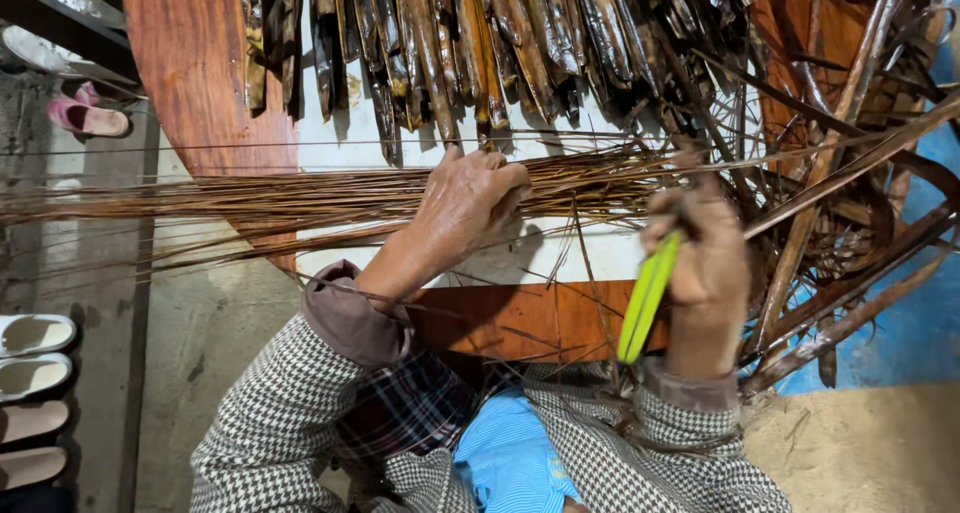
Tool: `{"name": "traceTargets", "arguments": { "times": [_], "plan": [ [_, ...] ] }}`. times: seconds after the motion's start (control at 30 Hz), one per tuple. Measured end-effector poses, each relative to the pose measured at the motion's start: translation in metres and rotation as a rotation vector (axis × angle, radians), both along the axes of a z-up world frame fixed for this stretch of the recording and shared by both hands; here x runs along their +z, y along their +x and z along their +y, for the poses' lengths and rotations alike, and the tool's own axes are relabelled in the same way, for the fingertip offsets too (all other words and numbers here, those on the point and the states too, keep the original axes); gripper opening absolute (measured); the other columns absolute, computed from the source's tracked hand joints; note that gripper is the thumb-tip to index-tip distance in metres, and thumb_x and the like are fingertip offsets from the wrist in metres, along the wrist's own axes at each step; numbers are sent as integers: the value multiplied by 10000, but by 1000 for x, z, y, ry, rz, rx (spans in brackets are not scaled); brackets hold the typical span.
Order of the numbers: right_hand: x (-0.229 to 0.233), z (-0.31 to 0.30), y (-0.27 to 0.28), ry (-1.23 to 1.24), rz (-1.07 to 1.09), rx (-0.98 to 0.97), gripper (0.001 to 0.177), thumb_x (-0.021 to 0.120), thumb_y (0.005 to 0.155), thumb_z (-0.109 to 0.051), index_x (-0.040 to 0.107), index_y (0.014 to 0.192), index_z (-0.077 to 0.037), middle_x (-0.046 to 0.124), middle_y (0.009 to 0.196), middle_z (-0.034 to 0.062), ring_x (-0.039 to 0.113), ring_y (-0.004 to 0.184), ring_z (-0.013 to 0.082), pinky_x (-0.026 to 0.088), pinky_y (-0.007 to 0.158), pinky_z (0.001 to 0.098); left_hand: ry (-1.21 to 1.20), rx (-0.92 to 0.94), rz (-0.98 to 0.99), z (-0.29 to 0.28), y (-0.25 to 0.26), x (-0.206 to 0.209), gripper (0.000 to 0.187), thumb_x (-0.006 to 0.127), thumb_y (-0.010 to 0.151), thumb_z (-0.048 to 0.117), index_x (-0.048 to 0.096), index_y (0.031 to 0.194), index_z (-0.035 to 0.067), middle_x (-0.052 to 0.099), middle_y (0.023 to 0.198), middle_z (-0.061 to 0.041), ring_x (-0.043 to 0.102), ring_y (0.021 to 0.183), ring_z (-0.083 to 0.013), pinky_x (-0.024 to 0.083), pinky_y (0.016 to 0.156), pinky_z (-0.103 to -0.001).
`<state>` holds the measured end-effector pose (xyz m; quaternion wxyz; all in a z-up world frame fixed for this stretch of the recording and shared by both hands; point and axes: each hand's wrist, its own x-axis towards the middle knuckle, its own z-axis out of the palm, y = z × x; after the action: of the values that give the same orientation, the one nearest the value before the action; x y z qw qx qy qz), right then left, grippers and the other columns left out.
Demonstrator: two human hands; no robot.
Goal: The person uses a knife to strip thin fibers or midribs from palm leaves on a wooden table.
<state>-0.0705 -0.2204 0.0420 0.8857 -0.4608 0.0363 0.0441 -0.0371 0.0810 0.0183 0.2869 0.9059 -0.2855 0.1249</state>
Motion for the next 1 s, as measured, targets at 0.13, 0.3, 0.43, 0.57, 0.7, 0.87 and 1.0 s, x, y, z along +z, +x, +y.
{"name": "traceTargets", "arguments": {
  "times": [0.13,0.3,0.43,0.57,0.7,0.87,1.0],
  "plan": [
    [-21,28,2,144,-18,260,432,555,994,-47,541,1426,-43,706,933,271,741,596,295,667,468,416,-18,-24,9,0,0,-1,57,663,940,261,655,979,221,589,783,-51,654,828,-303,420,767,-450],
    [-40,0,15,95,-35,227,329,563,995,-56,649,1302,-139,733,1040,257,749,629,273,650,490,374,99,142,-118,26,12,35,88,702,914,203,687,1001,201,615,934,-82,617,941,-305,428,837,-471],
    [-44,-34,20,166,-40,240,380,544,1017,-82,584,1395,-100,736,1102,256,746,703,273,627,567,388,88,315,-10,70,19,34,45,670,997,173,668,954,158,600,943,-103,598,952,-302,430,828,-441],
    [-22,-21,7,219,122,22,257,478,1065,-52,609,1283,-17,689,1046,229,634,646,241,516,514,353,76,286,188,82,22,23,406,805,799,83,687,1165,215,613,1290,-158,548,1217,-338,377,996,-546],
    [-31,-17,10,212,118,61,292,486,1051,-50,604,1319,-41,672,1038,211,617,651,237,504,531,346,242,273,113,72,31,-2,417,736,882,149,666,1277,266,603,1227,-162,580,1104,-320,435,921,-548],
    [-32,-9,9,276,125,134,278,509,1052,-61,575,1318,-12,673,1017,212,633,660,247,522,535,347,186,161,123,74,24,3,408,542,904,-130,602,1224,117,573,931,-95,627,850,-291,413,1008,-656],
    [-34,-9,9,280,134,132,281,513,1050,-57,560,1324,-18,684,1014,214,633,653,251,508,533,348,214,91,204,74,17,19,407,510,976,-123,687,1229,143,533,792,-22,489,672,-192,396,709,-381]
  ]
}}
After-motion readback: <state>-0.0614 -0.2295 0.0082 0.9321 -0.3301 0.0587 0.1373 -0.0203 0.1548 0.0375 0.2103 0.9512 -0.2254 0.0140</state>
